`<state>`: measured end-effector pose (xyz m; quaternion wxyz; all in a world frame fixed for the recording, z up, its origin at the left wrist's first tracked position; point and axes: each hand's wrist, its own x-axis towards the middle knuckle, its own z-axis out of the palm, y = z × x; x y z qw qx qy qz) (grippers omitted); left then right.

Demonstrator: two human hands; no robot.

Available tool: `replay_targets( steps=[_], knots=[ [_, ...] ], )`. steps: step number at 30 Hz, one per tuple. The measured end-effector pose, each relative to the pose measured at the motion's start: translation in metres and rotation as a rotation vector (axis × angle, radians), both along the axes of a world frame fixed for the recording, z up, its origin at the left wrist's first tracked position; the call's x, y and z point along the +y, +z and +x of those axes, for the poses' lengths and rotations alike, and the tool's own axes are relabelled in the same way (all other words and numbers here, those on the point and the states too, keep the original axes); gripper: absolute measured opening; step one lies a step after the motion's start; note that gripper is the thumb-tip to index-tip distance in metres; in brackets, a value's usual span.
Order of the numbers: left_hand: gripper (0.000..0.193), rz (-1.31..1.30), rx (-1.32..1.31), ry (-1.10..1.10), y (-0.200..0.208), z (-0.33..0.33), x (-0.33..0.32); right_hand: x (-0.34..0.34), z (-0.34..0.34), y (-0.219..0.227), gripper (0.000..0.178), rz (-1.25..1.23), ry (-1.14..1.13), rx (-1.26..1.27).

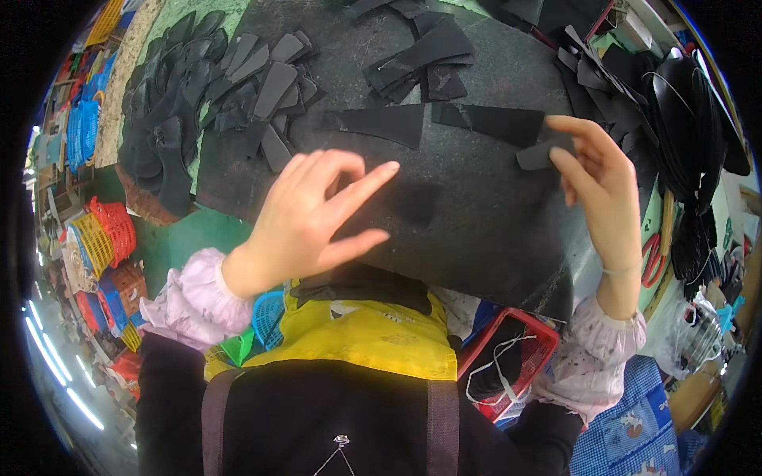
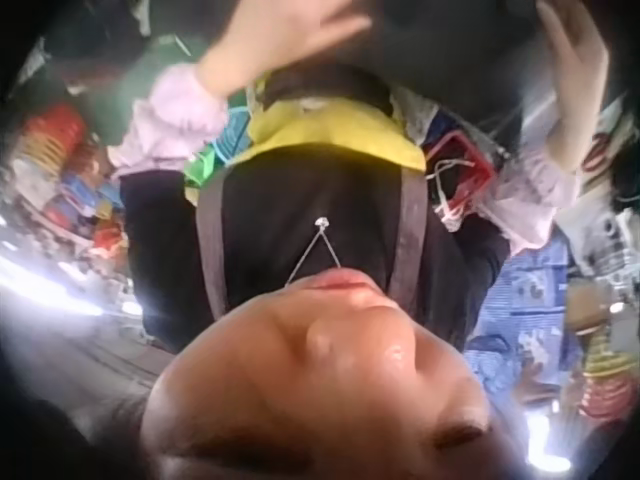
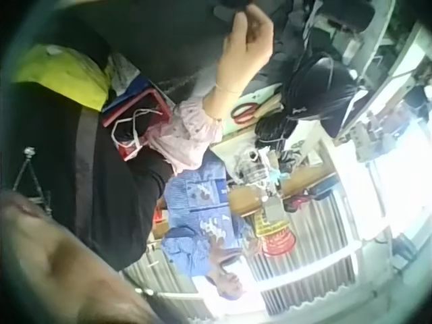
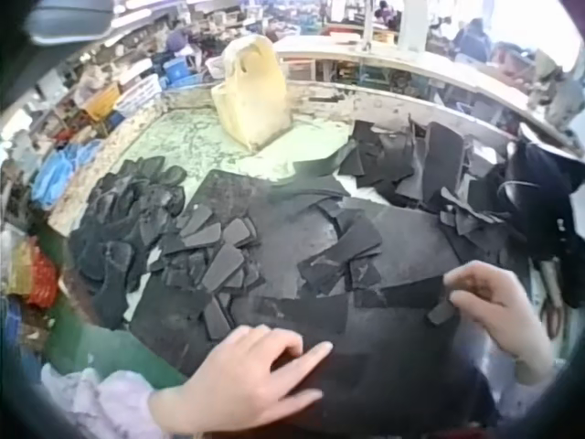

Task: Picking up small black components and placing them onto a larger black base material on a workbench

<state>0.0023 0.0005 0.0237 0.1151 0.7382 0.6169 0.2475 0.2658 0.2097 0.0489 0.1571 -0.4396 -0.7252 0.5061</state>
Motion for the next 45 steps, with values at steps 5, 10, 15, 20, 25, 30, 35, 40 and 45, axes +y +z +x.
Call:
replay_targets(
  steps=[5,10,15,20,25,30,35,40,45],
  knots=[
    [0.046,0.176,-0.050,-0.099,-0.012,-0.014,-0.007,-0.021,0.011,0.006,0.018,-0.164,-0.106,0.014],
    [0.046,0.161,0.003,-0.116,-0.020,0.007,-0.017,-0.053,-0.015,0.003,0.011,-0.218,-0.073,0.160],
    [0.044,0.094,-0.114,-0.106,-0.018,0.007,-0.026,-0.086,-0.046,-0.001,0.007,-0.413,-0.016,0.044],
    [0.026,0.063,-0.210,-0.119,-0.023,0.001,-0.030,-0.090,-0.058,-0.006,0.010,-0.355,0.018,-0.074],
    [0.025,0.098,-0.192,-0.139,-0.025,0.000,-0.029,-0.092,-0.060,-0.007,0.011,-0.330,0.001,-0.075],
    [0.028,0.126,-0.116,-0.166,-0.025,0.003,-0.030,-0.101,-0.060,-0.005,0.014,-0.173,0.002,-0.153],
    [0.037,0.070,-0.138,-0.094,-0.016,0.008,-0.018,-0.105,-0.057,-0.011,0.034,0.523,0.211,-0.209],
    [0.028,0.062,-0.033,-0.021,-0.016,0.019,0.002,-0.096,-0.045,-0.011,0.028,0.185,0.260,-0.059],
    [0.025,0.089,0.169,0.344,0.021,-0.057,-0.005,-0.024,0.051,-0.010,0.022,0.415,-0.434,-0.238]
  ],
)
